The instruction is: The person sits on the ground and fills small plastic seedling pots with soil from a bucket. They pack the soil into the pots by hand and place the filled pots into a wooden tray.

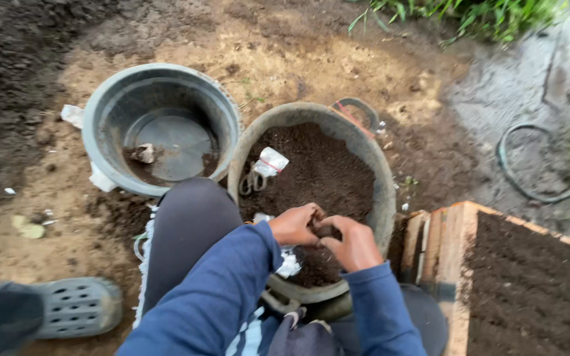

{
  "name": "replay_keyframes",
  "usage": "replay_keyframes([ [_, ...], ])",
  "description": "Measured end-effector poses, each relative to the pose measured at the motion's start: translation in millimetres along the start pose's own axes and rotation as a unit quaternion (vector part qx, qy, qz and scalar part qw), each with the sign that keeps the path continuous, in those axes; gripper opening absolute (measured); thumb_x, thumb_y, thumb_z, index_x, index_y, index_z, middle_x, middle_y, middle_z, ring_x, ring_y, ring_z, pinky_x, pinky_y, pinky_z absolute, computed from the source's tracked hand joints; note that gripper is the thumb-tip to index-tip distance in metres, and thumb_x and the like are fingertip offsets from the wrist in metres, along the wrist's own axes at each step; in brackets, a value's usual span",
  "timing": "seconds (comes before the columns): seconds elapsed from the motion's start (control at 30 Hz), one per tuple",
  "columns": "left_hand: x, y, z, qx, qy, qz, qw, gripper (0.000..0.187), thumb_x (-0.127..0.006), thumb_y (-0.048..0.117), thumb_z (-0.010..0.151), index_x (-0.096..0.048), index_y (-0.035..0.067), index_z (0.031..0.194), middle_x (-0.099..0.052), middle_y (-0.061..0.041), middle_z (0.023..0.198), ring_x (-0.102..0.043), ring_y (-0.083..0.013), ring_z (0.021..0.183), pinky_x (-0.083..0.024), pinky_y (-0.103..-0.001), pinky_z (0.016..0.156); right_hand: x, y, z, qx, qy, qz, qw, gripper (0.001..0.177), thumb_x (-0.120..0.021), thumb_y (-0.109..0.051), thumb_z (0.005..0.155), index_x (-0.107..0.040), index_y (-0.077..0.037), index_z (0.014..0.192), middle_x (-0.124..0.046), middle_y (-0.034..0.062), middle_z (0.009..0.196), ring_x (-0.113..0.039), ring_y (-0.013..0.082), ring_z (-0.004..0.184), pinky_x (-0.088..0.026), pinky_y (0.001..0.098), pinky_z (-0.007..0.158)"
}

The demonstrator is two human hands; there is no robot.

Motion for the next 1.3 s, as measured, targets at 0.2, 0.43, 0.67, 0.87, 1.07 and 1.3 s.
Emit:
replay_keyframes([
  [0.2, -2.4, -16.3, 1.1, 0.024, 0.002, 0.054, 0.998, 0.095, -0.091, 0.029, 0.075, -0.043, 0.000, 0.152, -0.051, -0.034, 0.143, -0.073, -0.0366, 0.102, -0.063, -0.047, 0.091, 1.8, 8.9, -5.6, -0.005, -0.001, 0.031, 0.999, 0.036, -0.075, -0.009, 0.093, -0.066, -0.006, 0.128, -0.070, 0.0185, 0.124, -0.061, 0.0442, 0.126, -0.057, 0.0624, 0.106],
  [0.43, -9.9, -51.0, 21.0, 0.010, 0.006, 0.076, 0.997, 0.092, -0.090, 0.028, 0.075, -0.047, 0.001, 0.151, -0.051, -0.035, 0.142, -0.074, -0.0376, 0.098, -0.064, -0.047, 0.087, 2.9, 7.6, -10.7, -0.017, 0.011, 0.048, 0.999, 0.037, -0.077, -0.008, 0.091, -0.067, -0.005, 0.127, -0.070, 0.0202, 0.124, -0.060, 0.0464, 0.127, -0.057, 0.0636, 0.106],
  [0.67, -7.8, -48.9, 15.9, 0.025, 0.011, 0.105, 0.994, 0.084, -0.091, 0.034, 0.071, -0.058, 0.008, 0.144, -0.066, -0.026, 0.127, -0.075, -0.0365, 0.099, -0.063, -0.047, 0.086, 1.2, 5.5, -13.1, -0.031, 0.011, 0.064, 0.997, 0.037, -0.076, -0.007, 0.092, -0.066, -0.004, 0.128, -0.069, 0.0228, 0.126, -0.057, 0.0490, 0.129, -0.054, 0.0669, 0.108],
  [0.87, -8.6, -46.5, 16.7, 0.044, 0.024, 0.138, 0.989, 0.079, -0.090, 0.034, 0.072, -0.061, 0.012, 0.141, -0.072, -0.019, 0.117, -0.076, -0.0318, 0.097, -0.063, -0.045, 0.087, 1.3, 6.9, -16.6, -0.034, 0.012, 0.062, 0.997, 0.038, -0.076, -0.008, 0.093, -0.065, -0.003, 0.129, -0.068, 0.0232, 0.127, -0.056, 0.0489, 0.131, -0.054, 0.0670, 0.109],
  [1.07, -2.4, -33.0, 9.5, 0.053, 0.033, 0.137, 0.989, 0.070, -0.089, 0.027, 0.074, -0.063, 0.009, 0.137, -0.073, -0.021, 0.118, -0.074, -0.0365, 0.103, -0.061, -0.048, 0.091, -4.1, 24.1, -12.3, -0.043, 0.024, 0.053, 0.997, 0.039, -0.079, -0.011, 0.091, -0.068, -0.008, 0.127, -0.071, 0.0162, 0.126, -0.060, 0.0416, 0.129, -0.055, 0.0596, 0.110],
  [1.3, -16.8, -61.5, 20.9, 0.019, 0.080, 0.199, 0.977, 0.072, -0.089, 0.037, 0.064, -0.066, 0.019, 0.129, -0.069, -0.013, 0.122, -0.066, -0.0334, 0.112, -0.052, -0.045, 0.096, -17.7, 57.7, -9.0, -0.031, 0.066, 0.026, 0.997, 0.035, -0.081, -0.016, 0.075, -0.078, -0.021, 0.110, -0.081, -0.0009, 0.113, -0.074, 0.0181, 0.110, -0.052, 0.0325, 0.098],
])
Point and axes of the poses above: each hand's wrist, its own z-axis towards the middle knuckle, its own x-axis out of the back of the hand, y = z × x, the point moved 7 cm from there along z, towards the middle knuckle
